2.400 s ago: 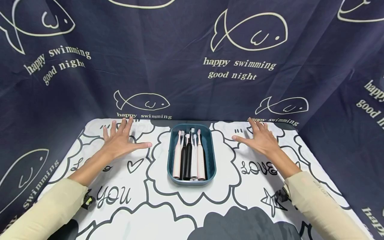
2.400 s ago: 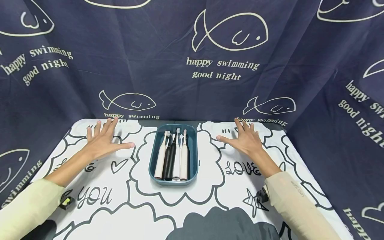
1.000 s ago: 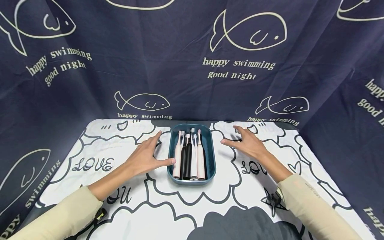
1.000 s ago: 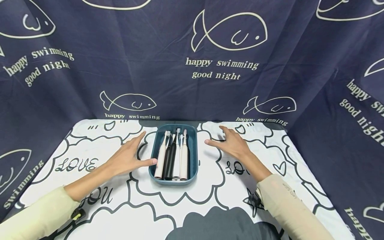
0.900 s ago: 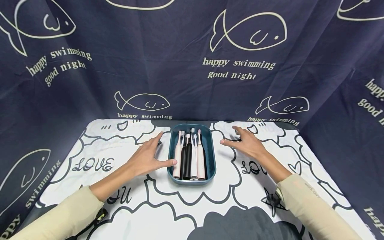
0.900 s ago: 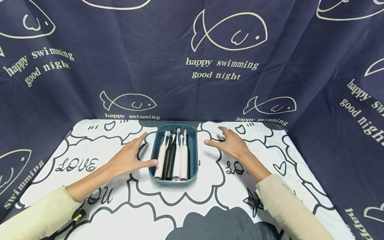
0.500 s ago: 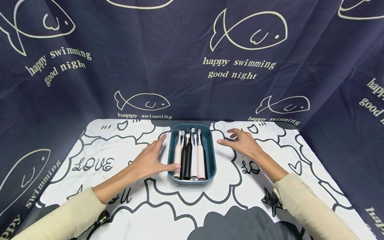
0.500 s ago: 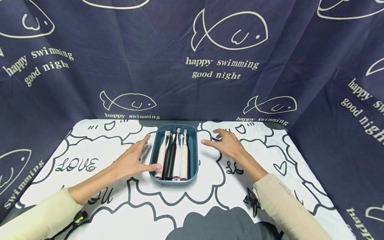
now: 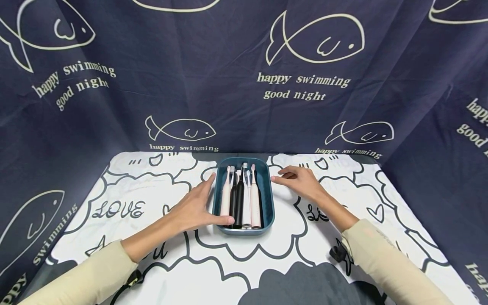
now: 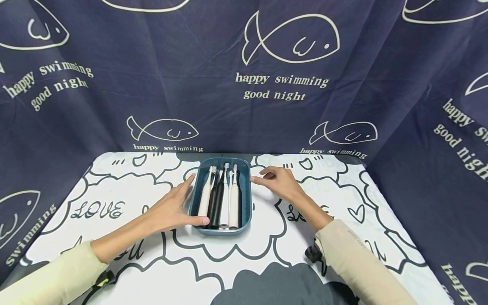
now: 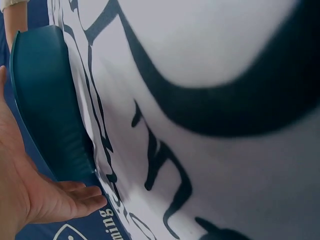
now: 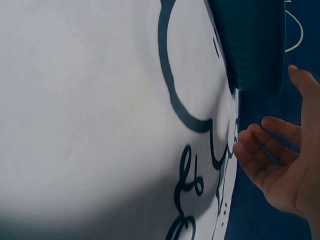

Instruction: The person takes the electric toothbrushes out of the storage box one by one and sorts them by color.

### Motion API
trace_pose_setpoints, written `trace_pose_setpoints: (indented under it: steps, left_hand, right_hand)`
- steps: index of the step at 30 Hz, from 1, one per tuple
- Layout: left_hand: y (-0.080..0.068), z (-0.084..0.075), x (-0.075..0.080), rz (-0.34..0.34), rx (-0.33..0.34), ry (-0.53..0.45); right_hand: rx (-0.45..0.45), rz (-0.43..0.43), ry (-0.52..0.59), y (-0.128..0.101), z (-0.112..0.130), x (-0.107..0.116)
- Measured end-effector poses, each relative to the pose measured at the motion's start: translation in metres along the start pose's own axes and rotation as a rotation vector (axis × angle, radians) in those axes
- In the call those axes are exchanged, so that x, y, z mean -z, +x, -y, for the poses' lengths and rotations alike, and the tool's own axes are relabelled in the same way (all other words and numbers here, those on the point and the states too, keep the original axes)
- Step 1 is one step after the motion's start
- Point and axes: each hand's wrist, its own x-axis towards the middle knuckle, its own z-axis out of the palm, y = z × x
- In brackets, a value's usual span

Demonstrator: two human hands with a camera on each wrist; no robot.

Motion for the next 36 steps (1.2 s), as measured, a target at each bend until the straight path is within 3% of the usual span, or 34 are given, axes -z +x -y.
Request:
trace_pose_setpoints:
  steps: [9,21,25,36]
  left_hand:
    - [-0.003,-0.007,-0.003,0.025,-0.015,0.008]
    - [-0.003,-0.011,-0.009,0.042,-0.008,0.014]
    - [-0.002,-0.013,-0.011,0.050,-0.014,-0.005]
    - [0.001,-0.018,-0.016,0.046,0.000,-0.013]
  right_hand:
    - [0.032,-0.004,0.154,0.001,0.009,-0.009]
    - [0.005,0.009,0.350,0.002,0.020,-0.020]
    - [0.024,0.021,0.337,0.004,0.022,-0.024]
    - [0.026,-0.012,0.168,0.003,0.032,-0.037]
